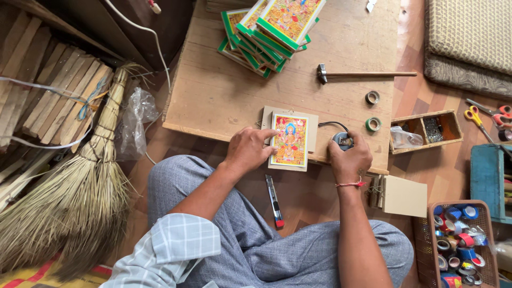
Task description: The person sits on the floor at a low table and assembles small framed religious prints. They place a print on a cardboard backing, fold the backing over, apply green tape along the edges by hand, and stack the finished framed pieces with the others on the table.
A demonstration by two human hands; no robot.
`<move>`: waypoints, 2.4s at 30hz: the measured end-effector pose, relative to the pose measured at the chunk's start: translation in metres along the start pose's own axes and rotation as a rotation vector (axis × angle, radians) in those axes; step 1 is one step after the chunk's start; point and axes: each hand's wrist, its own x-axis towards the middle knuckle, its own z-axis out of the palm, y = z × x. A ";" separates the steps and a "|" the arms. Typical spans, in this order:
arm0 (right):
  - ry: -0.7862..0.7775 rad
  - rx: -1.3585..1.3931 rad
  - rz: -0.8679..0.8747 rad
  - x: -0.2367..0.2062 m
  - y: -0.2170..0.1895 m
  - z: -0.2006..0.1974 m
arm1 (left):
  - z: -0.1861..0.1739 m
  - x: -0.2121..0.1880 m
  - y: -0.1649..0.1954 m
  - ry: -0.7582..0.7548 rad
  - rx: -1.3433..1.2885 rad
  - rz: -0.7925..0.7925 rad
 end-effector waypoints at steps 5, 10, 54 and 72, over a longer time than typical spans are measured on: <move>0.009 0.315 -0.224 -0.012 -0.034 -0.006 | -0.001 0.001 0.000 -0.024 -0.013 -0.015; -0.165 0.293 -0.426 -0.040 -0.071 0.006 | -0.001 0.000 -0.001 -0.009 0.005 -0.014; -0.510 1.132 0.339 -0.119 -0.038 -0.027 | 0.013 -0.077 0.037 -0.152 -0.850 0.048; -0.367 1.102 0.365 -0.128 -0.023 -0.006 | 0.036 -0.073 0.022 -0.153 -0.640 -0.177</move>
